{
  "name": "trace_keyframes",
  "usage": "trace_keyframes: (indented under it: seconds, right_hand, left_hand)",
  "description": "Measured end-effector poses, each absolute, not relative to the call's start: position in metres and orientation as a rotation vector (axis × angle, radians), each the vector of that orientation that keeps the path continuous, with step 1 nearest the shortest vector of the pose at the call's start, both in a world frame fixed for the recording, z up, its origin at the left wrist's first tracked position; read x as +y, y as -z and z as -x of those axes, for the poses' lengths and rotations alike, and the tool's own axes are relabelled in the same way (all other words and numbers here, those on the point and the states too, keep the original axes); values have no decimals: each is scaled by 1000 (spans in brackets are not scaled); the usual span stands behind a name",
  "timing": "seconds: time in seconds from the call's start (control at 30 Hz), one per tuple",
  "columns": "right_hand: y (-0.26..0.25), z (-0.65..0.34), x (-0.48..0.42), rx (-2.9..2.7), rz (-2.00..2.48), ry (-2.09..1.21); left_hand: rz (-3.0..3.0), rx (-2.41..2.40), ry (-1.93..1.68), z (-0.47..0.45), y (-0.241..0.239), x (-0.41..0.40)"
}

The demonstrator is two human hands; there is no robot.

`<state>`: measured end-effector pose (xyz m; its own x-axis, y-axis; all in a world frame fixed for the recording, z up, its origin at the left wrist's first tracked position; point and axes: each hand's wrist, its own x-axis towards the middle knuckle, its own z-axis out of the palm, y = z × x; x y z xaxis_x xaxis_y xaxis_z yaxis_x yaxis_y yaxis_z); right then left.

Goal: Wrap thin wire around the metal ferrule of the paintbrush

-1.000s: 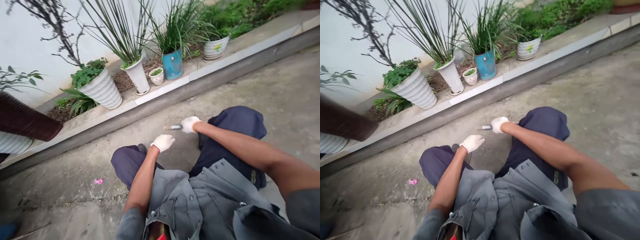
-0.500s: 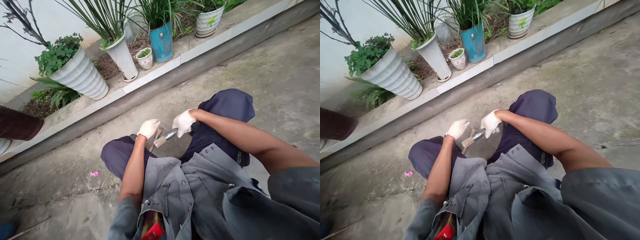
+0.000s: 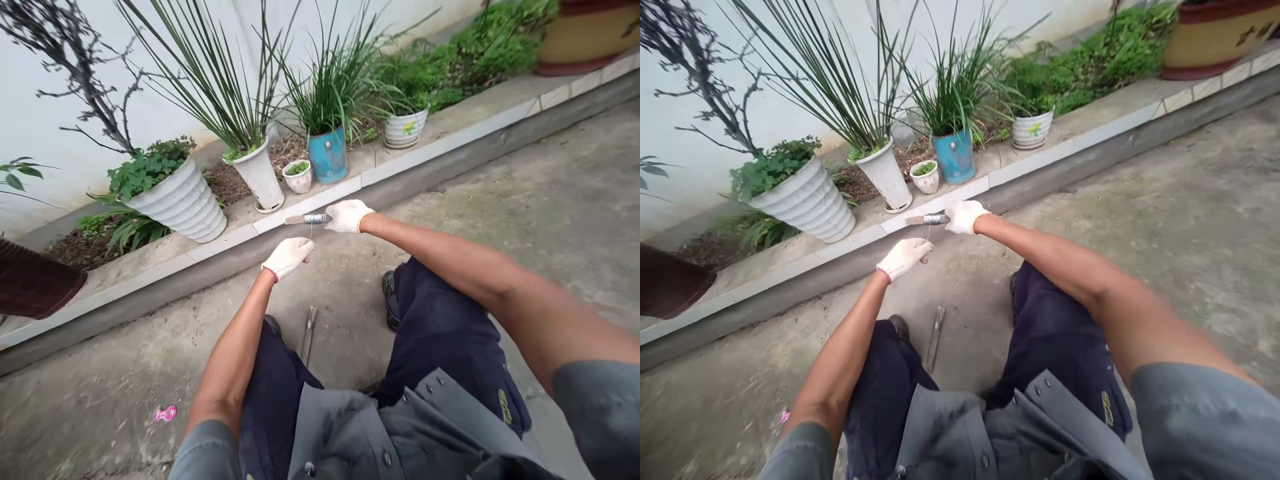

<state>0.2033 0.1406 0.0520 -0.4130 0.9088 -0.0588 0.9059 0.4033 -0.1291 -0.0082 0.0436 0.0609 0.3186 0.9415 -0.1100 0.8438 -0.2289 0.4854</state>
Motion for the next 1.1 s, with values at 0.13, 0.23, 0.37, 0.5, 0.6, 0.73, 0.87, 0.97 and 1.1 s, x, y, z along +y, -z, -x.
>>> trace_keyframes:
  seconds: [0.13,0.23,0.37,0.5,0.6,0.73,0.87,0.97,1.1]
  right_hand:
    - [-58,-196,155,-2440,1596,-437]
    - [-50,-197,152,-2387,1524,-695]
    - [-51,-207,140,-2376,1385,-767]
    - [-47,-208,123,-2716,1200,-1079]
    - [-22,-196,101,-3219,1108,-934]
    - [16,-181,95,-3536,1315,-424]
    - [22,-186,133,-3346,1626,-306]
    - [10,-197,161,-3101,1770,-277]
    - [-7,-208,170,-2894,1695,-467]
  left_hand:
    - [-2083,1537,-298,20,-56,64]
    - [-2095,1510,-187,28,-36,76]
    - [-2099,1456,4,34,-10,83]
    - [-2023,1474,32,42,1,92]
    - [-2088,1508,15,46,0,93]
    - [-2115,1524,185,35,-8,81]
    - [-2051,1416,185,19,-14,66]
    - [-2032,1381,196,15,-14,63]
    - [-2025,1411,161,24,-7,71]
